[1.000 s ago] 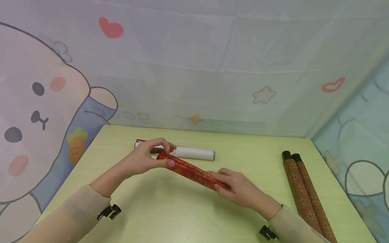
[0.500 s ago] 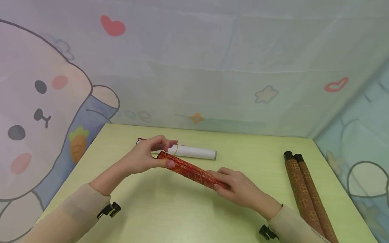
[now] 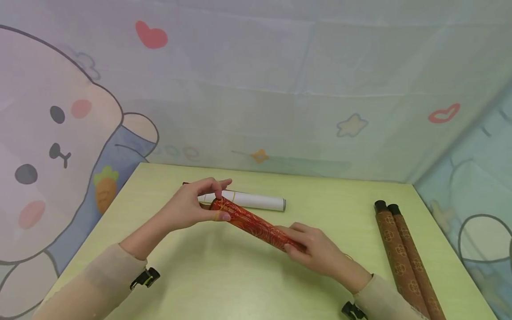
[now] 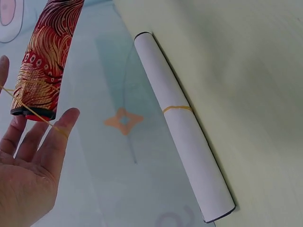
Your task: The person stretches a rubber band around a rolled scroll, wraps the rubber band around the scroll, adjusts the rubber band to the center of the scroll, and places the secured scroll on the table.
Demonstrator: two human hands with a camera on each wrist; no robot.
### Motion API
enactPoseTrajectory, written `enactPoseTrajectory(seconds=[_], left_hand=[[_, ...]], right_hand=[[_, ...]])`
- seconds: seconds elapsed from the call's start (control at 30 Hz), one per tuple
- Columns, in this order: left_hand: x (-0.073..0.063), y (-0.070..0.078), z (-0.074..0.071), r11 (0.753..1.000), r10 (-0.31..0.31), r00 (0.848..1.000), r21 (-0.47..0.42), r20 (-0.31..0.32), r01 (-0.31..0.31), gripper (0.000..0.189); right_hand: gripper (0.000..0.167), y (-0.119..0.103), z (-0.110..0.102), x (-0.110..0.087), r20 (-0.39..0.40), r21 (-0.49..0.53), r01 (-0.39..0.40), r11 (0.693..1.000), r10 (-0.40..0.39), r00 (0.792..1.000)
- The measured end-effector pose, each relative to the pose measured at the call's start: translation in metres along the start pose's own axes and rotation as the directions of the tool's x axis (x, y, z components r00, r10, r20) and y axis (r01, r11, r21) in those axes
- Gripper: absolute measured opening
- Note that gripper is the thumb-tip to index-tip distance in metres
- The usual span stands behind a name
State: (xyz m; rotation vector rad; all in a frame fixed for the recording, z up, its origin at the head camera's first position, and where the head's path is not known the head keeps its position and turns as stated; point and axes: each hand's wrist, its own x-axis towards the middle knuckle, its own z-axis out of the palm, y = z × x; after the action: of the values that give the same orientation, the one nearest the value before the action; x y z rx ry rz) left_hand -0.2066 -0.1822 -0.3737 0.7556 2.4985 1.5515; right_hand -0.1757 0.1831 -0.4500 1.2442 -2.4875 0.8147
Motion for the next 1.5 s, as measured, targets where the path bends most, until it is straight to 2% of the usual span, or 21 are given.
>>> enactPoseTrajectory(seconds=[0.07,0.23,0.37,0.5,0.63,0.83,1.13,1.33,1.43,1.5], left_hand=[[-0.002,-0.001,0.0,1.0,0.009,1.0,0.002,-0.002,-0.009,0.04],[-0.005,-0.002,-0.001,0.994,0.047,0.999,0.095,0.007,-0.048,0.038],[-0.005,-0.002,0.0,0.989,0.076,0.997,0.128,0.016,-0.078,0.039],[-0.004,0.0,-0.001,0.984,0.089,0.996,0.155,0.026,-0.092,0.041],[-0.004,-0.002,0.001,0.983,0.08,0.996,0.165,0.04,-0.086,0.045],[-0.004,-0.012,0.007,1.0,0.02,0.997,0.006,0.077,-0.021,0.05],[-0.002,-0.022,0.012,0.989,0.025,0.994,-0.149,0.106,-0.009,0.058],[-0.001,-0.028,0.017,0.96,0.025,0.992,-0.278,0.121,0.01,0.057],[0.001,-0.029,0.019,0.93,0.013,0.991,-0.366,0.135,0.037,0.054],[0.002,-0.028,0.021,0.901,0.009,0.99,-0.431,0.144,0.054,0.053]], right_hand=[[0.044,0.0,0.0,0.0,0.0,0.012,0.002,1.0,-0.002,1.0],[0.047,-0.001,-0.001,0.0,0.016,0.014,0.041,0.999,-0.041,0.999],[0.046,-0.002,-0.002,0.001,0.035,0.005,0.027,1.0,-0.027,0.999],[0.046,-0.002,-0.003,0.001,0.054,0.014,0.004,1.0,-0.005,0.999],[0.046,-0.001,-0.003,0.001,0.04,0.018,0.017,1.0,-0.018,0.999],[0.047,0.001,-0.001,0.001,-0.007,0.035,0.051,0.998,-0.051,0.999],[0.043,-0.001,0.001,0.001,-0.016,0.099,0.008,0.995,-0.006,1.0],[0.042,-0.002,0.001,-0.001,-0.034,0.133,0.012,0.991,-0.008,0.999],[0.042,-0.002,0.002,-0.001,-0.049,0.161,0.009,0.987,-0.001,0.999],[0.042,-0.003,0.003,-0.001,-0.063,0.184,0.017,0.983,-0.005,0.998]])
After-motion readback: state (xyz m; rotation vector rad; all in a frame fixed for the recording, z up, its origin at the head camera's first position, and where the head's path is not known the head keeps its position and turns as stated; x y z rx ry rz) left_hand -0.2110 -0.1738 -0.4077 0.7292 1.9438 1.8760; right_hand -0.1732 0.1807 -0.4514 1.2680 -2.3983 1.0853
